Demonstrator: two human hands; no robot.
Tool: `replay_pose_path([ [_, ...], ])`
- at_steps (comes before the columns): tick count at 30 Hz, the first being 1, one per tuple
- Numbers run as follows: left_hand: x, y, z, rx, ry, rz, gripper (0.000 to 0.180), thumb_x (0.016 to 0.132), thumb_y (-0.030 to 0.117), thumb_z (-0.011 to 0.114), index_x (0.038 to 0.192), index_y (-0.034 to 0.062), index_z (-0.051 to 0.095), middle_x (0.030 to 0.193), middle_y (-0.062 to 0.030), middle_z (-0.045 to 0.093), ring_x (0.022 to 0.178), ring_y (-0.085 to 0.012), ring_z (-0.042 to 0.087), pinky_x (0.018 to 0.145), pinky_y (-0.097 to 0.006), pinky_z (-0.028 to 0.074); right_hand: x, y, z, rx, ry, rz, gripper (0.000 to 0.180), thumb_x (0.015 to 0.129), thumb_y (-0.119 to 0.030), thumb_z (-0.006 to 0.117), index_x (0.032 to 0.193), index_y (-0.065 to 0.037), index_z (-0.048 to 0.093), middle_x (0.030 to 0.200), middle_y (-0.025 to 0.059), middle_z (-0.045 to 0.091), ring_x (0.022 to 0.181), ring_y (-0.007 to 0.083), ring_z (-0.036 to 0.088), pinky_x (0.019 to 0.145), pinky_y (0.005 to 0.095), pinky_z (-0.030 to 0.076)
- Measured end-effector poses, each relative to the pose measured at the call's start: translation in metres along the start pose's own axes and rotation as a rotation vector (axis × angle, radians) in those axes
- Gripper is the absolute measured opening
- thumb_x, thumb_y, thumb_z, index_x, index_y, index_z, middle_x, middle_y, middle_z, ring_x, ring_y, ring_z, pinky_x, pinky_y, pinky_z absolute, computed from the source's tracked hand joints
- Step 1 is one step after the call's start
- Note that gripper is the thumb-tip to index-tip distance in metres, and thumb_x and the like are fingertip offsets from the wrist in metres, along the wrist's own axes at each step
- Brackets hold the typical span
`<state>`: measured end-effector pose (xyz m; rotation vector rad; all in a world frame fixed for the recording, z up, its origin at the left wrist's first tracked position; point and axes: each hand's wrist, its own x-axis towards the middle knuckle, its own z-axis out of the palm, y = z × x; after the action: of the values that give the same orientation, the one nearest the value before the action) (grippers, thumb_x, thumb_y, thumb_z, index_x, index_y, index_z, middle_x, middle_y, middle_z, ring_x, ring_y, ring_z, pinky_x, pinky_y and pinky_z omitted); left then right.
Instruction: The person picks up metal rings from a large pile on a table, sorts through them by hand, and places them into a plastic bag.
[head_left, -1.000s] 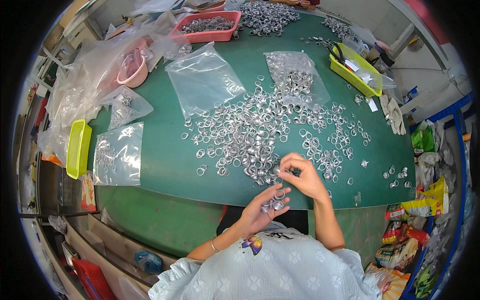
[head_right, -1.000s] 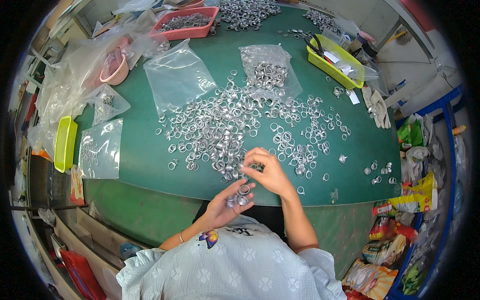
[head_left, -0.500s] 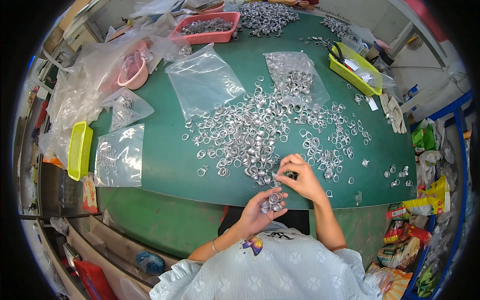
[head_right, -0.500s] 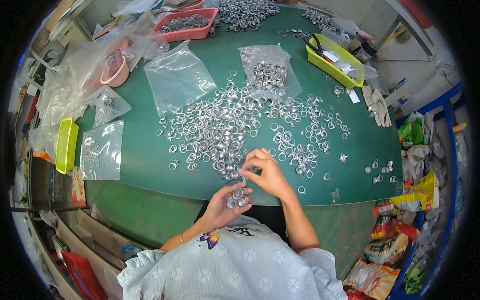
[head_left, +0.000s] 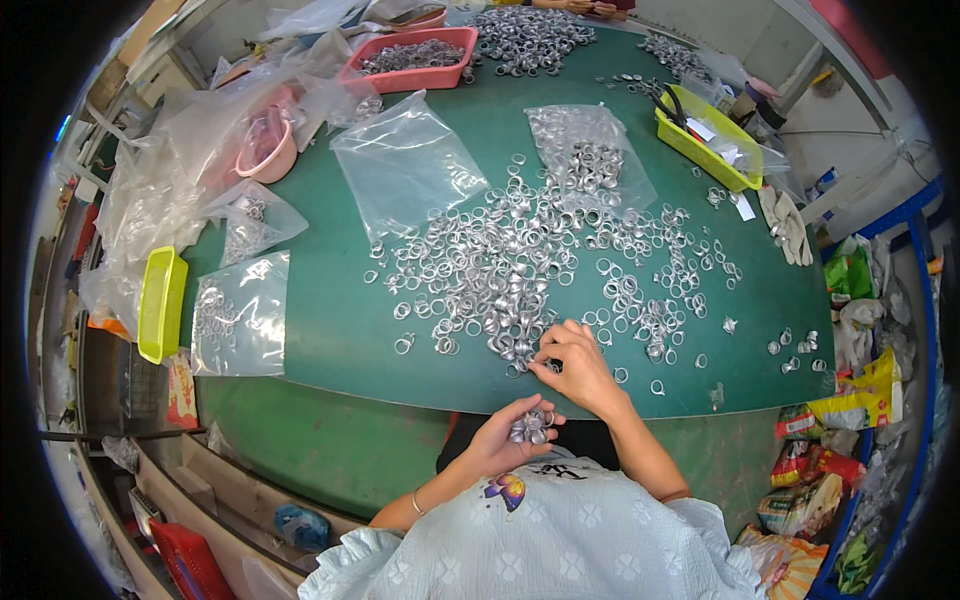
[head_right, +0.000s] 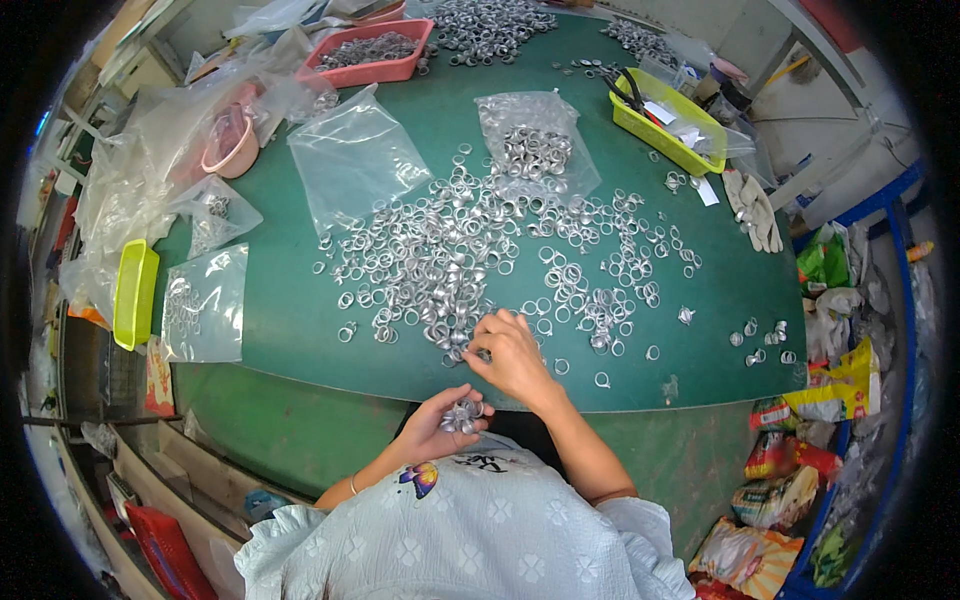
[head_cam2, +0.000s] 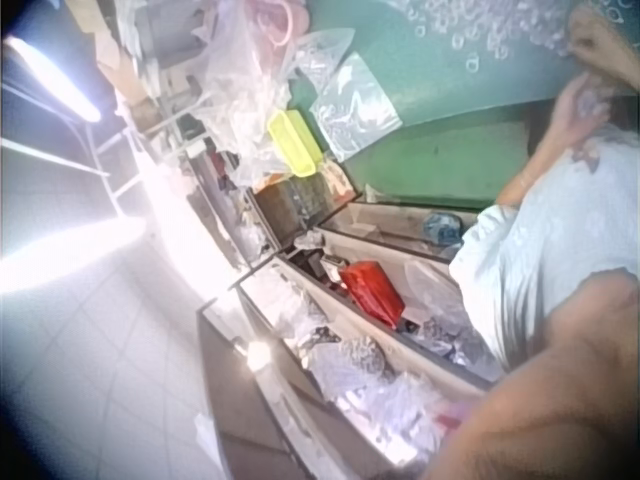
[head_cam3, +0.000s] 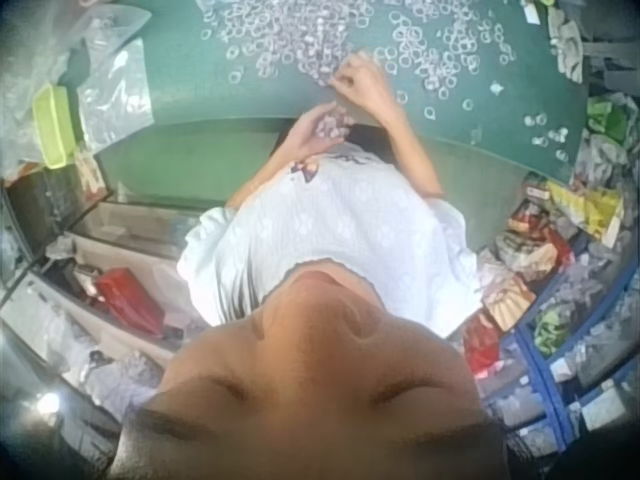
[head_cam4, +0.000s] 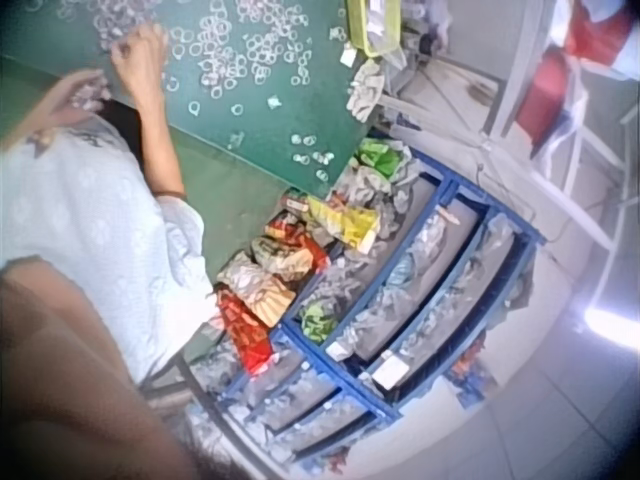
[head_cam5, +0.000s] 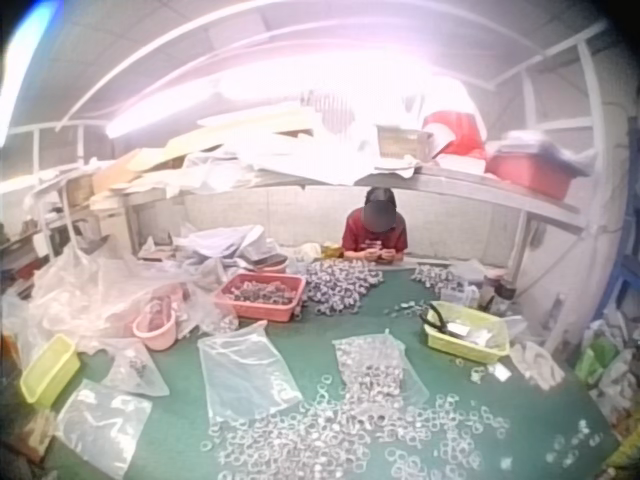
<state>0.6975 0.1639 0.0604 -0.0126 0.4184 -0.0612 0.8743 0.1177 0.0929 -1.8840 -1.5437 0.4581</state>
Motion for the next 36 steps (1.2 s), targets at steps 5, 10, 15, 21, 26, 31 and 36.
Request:
replay_pose_path([
  [5,-0.004,-0.001,0.014,0.021,0.096,0.129,0.032,0.094,0.031,0.049,0.113,0.0044,0.054,0.103,-0.0135,0.060,0.087,-0.0230,0.062,0.081,-0.039,0.053,-0.004,-0.011,-0.026,0.359,-0.020,-0.089,0.010,0.068,-0.007,0.072,0.074,-0.002,0.066,0.082,0.0042,0.058,0.079,0.0195,0.051,0.075,0.0322,0.039],
  [10,0.011,0.003,0.035,-0.010,0.076,0.262,0.030,0.094,0.027,0.049,0.112,0.0034,0.053,0.102,-0.0123,0.060,0.088,-0.0220,0.062,0.079,-0.038,0.054,-0.011,-0.023,-0.047,0.357,-0.022,-0.135,0.013,0.071,-0.001,0.069,0.084,-0.002,0.068,0.086,0.0062,0.060,0.079,0.0195,0.054,0.073,0.0301,0.043],
  [15,0.024,0.007,0.029,-0.017,0.076,0.230,0.023,0.092,0.023,0.053,0.105,0.0043,0.056,0.101,-0.0123,0.061,0.084,-0.0215,0.062,0.076,-0.037,0.055,-0.025,-0.002,-0.049,0.539,0.245,0.177,0.008,0.078,-0.003,0.066,0.085,0.001,0.067,0.082,0.0071,0.062,0.071,0.0132,0.054,0.066,0.0246,0.044],
  [21,0.070,0.029,0.063,0.037,0.200,0.176,0.021,0.090,0.021,0.056,0.103,0.0045,0.056,0.102,-0.0138,0.060,0.088,-0.0228,0.060,0.083,-0.041,0.052,-0.044,0.024,-0.050,0.526,0.320,0.236,0.008,0.080,-0.004,0.064,0.085,0.002,0.066,0.081,0.0045,0.061,0.069,0.0103,0.050,0.063,0.0234,0.041],
  [26,0.168,0.118,0.143,0.236,-0.030,0.632,0.044,0.093,0.024,0.047,0.132,0.0088,0.036,0.138,-0.0188,0.033,0.119,-0.0337,0.042,0.103,-0.053,0.030,-0.046,0.021,-0.046,0.575,0.301,0.294,0.007,0.080,-0.004,0.064,0.084,0.001,0.066,0.079,0.0045,0.061,0.067,0.0111,0.050,0.062,0.0240,0.041],
  [31,0.166,0.104,0.151,0.469,-0.113,0.922,0.061,0.090,0.012,0.045,0.144,0.0047,0.016,0.151,-0.0175,0.005,0.139,-0.0351,0.010,0.112,-0.048,0.015,-0.054,0.036,-0.045,0.590,0.344,0.282,0.008,0.082,-0.006,0.064,0.086,0.001,0.067,0.078,0.0030,0.060,0.064,0.0081,0.048,0.059,0.0219,0.039],
  [36,0.101,0.070,0.104,0.828,0.032,0.726,0.034,0.087,0.003,0.050,0.121,-0.0047,0.049,0.129,-0.0184,0.047,0.124,-0.0320,0.043,0.106,-0.041,0.031,-0.054,0.044,-0.040,0.580,0.321,0.318,0.008,0.083,-0.007,0.063,0.084,0.001,0.067,0.075,0.0028,0.058,0.063,0.0082,0.046,0.058,0.0218,0.038],
])
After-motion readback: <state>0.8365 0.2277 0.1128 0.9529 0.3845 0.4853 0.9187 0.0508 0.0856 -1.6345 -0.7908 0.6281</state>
